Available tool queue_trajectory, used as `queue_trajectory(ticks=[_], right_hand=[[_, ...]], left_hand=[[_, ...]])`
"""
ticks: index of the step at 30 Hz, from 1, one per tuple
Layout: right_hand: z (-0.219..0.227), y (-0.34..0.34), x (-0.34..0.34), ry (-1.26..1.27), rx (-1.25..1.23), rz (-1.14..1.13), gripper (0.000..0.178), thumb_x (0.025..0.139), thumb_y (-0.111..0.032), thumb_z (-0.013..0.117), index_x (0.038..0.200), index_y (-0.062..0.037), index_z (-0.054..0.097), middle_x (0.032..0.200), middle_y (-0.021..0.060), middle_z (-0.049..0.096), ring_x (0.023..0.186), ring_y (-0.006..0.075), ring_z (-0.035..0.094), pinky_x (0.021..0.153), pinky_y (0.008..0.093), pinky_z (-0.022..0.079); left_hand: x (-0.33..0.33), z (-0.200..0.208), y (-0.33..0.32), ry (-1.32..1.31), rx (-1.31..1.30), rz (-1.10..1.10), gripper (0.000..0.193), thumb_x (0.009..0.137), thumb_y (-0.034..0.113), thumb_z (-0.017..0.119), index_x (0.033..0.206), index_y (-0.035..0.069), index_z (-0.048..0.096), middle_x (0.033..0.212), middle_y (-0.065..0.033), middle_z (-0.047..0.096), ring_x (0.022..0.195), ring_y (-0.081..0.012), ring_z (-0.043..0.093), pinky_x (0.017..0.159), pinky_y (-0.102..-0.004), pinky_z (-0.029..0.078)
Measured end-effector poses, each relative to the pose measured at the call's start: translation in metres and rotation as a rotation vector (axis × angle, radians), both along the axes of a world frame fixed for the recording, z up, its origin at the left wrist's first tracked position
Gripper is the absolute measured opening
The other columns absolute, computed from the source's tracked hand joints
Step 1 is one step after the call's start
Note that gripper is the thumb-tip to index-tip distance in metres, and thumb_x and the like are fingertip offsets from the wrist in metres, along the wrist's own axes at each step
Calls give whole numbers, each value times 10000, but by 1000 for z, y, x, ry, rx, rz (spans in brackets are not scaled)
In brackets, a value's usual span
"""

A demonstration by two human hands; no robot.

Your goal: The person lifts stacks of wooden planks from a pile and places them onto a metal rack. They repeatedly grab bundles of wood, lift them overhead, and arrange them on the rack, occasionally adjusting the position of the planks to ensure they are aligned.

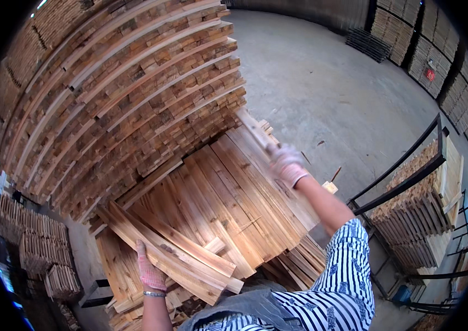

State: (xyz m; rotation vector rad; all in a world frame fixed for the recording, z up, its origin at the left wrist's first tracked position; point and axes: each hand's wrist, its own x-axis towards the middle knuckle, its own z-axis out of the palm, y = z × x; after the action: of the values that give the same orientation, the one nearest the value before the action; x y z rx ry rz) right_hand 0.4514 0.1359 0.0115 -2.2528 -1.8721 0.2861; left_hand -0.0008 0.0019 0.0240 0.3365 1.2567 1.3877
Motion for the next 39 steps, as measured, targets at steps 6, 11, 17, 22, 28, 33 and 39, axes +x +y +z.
queue_trajectory(ticks=[6,11,17,22,28,33,39], right_hand=[[-77,9,39,48,-20,-10,449,978,-389,455,1353,-180,585,1338,185,587,1167,398,582,1032,459,446],[-36,6,-7,-138,-104,54,616,954,-508,506,1402,-85,526,1404,208,549,1239,410,547,1075,466,418],[44,-89,-183,885,-208,647,993,868,-396,748,1563,16,172,1512,261,396,1381,325,422,1140,360,365],[81,-111,-185,1173,-557,563,1076,800,-407,807,1585,-41,169,1460,188,468,1324,262,485,1108,359,403],[62,-127,-119,1719,-732,239,883,833,-307,786,1551,-113,310,1403,90,535,1255,207,543,1040,369,479],[56,-127,-88,1661,-540,174,699,864,-261,757,1434,-8,440,1268,96,618,1106,193,627,950,343,536],[35,-123,-69,1116,-350,55,599,888,-278,729,1352,23,499,1178,141,652,1053,228,642,929,356,528]], left_hand=[[-34,-24,-1,-153,-58,-36,586,904,509,698,1257,65,551,1046,-153,670,884,-313,677,804,-473,606],[-13,5,-5,-164,-69,-44,626,880,534,719,1222,43,537,1025,-155,675,898,-286,698,794,-466,618],[54,18,0,-328,158,-140,546,905,424,736,1265,77,517,1019,-89,675,916,-210,685,809,-369,600],[96,20,4,-239,282,-271,536,998,378,616,1393,48,469,1311,-103,571,1139,-208,585,986,-359,488],[110,19,43,-200,218,-618,439,987,289,646,1341,58,526,1259,-97,633,1172,-247,604,1018,-428,495],[164,16,37,-380,79,-399,368,970,290,670,1245,56,599,1168,-97,669,1057,-253,659,917,-461,566],[168,-12,62,-355,-177,-500,216,948,264,693,996,66,621,946,-102,674,824,-267,675,735,-433,597]])
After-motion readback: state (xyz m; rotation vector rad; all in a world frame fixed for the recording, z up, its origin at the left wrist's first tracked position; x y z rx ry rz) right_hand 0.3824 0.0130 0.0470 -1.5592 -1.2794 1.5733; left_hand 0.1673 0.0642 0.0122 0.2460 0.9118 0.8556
